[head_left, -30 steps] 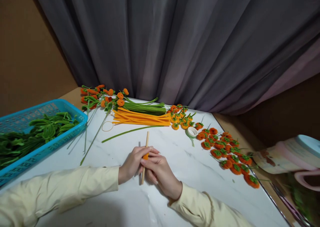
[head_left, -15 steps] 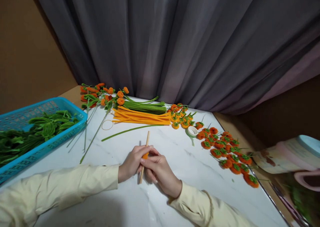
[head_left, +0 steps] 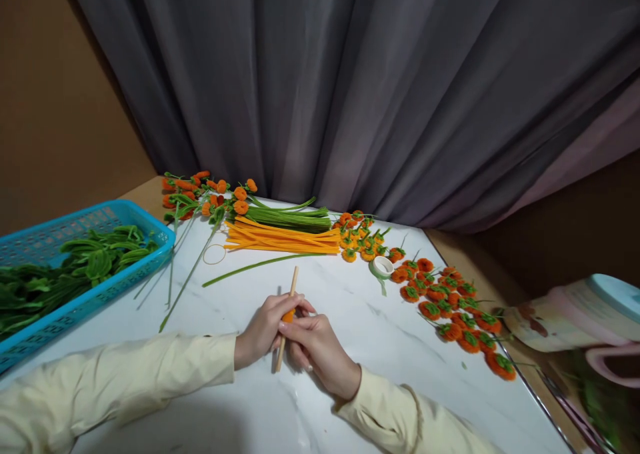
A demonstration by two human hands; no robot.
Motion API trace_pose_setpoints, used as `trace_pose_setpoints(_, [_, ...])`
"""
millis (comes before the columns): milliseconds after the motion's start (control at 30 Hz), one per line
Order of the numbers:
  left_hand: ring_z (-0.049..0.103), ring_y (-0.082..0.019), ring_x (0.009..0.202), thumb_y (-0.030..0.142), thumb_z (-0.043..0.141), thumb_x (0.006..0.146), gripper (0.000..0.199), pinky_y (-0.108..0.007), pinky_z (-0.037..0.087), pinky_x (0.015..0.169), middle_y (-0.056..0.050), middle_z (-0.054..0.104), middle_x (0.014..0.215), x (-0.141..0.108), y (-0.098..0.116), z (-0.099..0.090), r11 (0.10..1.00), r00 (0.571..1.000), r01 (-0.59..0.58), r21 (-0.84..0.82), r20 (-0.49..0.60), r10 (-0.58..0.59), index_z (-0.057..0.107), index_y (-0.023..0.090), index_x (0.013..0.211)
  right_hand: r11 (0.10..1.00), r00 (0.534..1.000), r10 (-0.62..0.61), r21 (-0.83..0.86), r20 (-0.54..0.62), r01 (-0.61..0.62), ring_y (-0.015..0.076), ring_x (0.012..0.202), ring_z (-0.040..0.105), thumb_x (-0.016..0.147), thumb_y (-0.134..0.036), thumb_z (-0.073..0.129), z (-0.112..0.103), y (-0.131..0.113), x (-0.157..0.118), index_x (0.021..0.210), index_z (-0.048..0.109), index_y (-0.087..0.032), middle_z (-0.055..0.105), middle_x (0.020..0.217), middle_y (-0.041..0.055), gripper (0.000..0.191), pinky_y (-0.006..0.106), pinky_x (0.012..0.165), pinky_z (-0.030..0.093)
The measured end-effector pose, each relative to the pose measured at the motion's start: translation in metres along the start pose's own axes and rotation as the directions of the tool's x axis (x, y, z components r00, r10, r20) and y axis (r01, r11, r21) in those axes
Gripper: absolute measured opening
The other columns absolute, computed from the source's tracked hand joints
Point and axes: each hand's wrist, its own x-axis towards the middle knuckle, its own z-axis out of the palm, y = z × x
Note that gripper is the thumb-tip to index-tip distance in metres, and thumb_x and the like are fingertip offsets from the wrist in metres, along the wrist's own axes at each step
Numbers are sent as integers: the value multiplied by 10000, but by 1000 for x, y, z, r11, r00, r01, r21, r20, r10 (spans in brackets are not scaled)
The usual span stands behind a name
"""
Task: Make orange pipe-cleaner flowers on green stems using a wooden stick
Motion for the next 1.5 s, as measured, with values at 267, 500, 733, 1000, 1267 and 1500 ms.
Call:
trace_pose_setpoints(267, [594,-202,786,438,463,825,384,-262,442,761,-48,659,738,1,-2,0,1000,1000,-14,16,-3,14,683,137,732,1000,1000,22,13,8,-22,22,257,253,731,-432,698,-2,1,2,583,685,-80,385,269,-63,382,214,366,151])
trace_pose_setpoints(500, [601,-187,796,406,426,860,378,-248,441,759,-35,649,762,0,-6,-5,999,998,-26,44,51,23,684,141,781,999,999,37,17,6,-37,18,254,245,732,-430,698,-1,-2,-1,590,698,-76,398,266,-58,381,215,365,163])
trace_pose_setpoints(733, [597,-187,772,410,425,858,392,-253,452,731,-43,649,744,1,-4,-4,998,999,-11,65,34,9,686,129,778,999,999,35,18,16,-35,17,259,240,724,-423,702,0,-5,-1,593,703,-77,379,263,-64,370,218,372,154])
trace_pose_setpoints(1000, [606,-176,803,366,431,851,361,-252,453,795,-27,655,792,0,-7,-3,1000,999,-19,11,29,18,720,152,884,991,999,36,131,-5,-35,28,289,249,728,-376,699,-1,1,0,503,643,-100,337,262,-73,360,226,396,172])
trace_pose_setpoints(1267, [611,-215,897,411,444,826,404,-297,449,871,-60,676,861,-3,-2,1,1000,1000,-19,-12,1,19,721,125,895,977,1000,19,211,22,-23,27,273,221,719,-345,706,0,3,0,445,582,-115,306,259,-79,379,222,373,132])
trace_pose_setpoints(1500, [630,-239,922,416,437,866,412,-332,433,902,-82,703,893,2,-9,-4,999,999,12,-47,39,-10,694,109,965,990,1000,5,140,-9,-4,29,281,228,764,-382,672,-2,1,2,507,630,-107,324,274,-80,378,214,377,182])
